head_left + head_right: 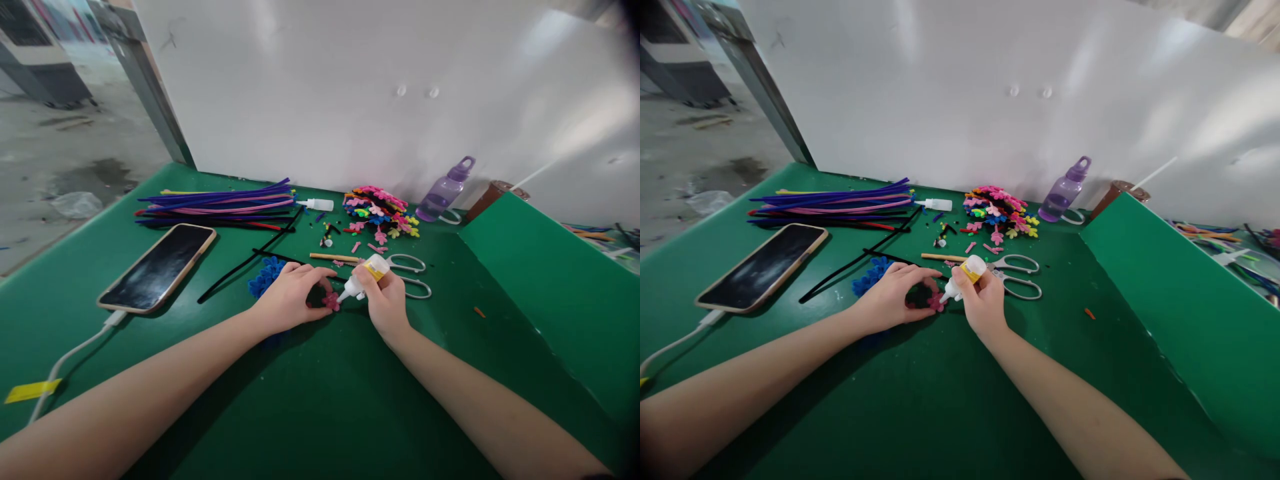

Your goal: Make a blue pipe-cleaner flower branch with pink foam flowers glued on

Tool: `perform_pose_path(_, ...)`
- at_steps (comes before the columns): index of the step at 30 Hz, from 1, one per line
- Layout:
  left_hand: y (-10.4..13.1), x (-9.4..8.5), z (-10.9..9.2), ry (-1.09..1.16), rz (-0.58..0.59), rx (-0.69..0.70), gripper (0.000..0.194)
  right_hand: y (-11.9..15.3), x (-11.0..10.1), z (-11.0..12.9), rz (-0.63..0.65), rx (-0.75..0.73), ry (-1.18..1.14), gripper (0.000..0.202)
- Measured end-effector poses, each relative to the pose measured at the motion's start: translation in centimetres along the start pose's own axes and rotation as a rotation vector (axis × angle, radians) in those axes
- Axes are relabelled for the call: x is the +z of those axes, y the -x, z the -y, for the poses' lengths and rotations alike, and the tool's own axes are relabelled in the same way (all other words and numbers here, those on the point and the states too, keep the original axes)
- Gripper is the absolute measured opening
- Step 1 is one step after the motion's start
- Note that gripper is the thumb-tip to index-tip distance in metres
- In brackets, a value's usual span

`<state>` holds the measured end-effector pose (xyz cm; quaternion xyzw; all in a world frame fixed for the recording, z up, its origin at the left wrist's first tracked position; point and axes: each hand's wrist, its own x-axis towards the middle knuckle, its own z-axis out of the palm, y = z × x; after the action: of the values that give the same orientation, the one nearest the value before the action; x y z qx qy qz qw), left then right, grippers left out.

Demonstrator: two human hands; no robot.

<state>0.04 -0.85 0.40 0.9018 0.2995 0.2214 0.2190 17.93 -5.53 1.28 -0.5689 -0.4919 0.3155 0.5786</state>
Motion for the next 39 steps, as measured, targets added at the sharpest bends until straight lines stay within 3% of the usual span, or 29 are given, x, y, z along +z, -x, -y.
perform_pose_path(7, -0.05, 0.07, 0.03, 0.002, -0.007, 0.001, 0.049, -0.37, 0.19, -0.28, -0.026, 0.057, -0.062, 0.031)
perform_pose_path(13, -0.13, 0.0, -0.13, -0.011, -0.006, -0.014, 0.05, -0.13, 0.17, 0.03, 0.15, -0.055, 0.085, 0.026)
perform_pose_path(16, -0.15, -0.02, -0.15, -0.01, -0.011, -0.012, 0.05, 0.01, 0.13, 0.21, 0.179, -0.076, 0.135, 0.025)
perform_pose_path(24, -0.07, 0.08, -0.06, 0.001, -0.004, -0.001, 0.049, -0.32, 0.13, -0.2, -0.024, 0.042, 0.049, 0.029)
perform_pose_path(33, -0.09, 0.0, -0.04, 0.0, 0.0, -0.003, 0.05, -0.17, 0.11, -0.09, 0.018, 0.068, -0.041, 0.027)
perform_pose_path(39, 0.02, -0.25, -0.37, 0.008, -0.009, 0.001, 0.051, -0.47, -0.19, -0.42, -0.08, 0.006, -0.186, 0.027)
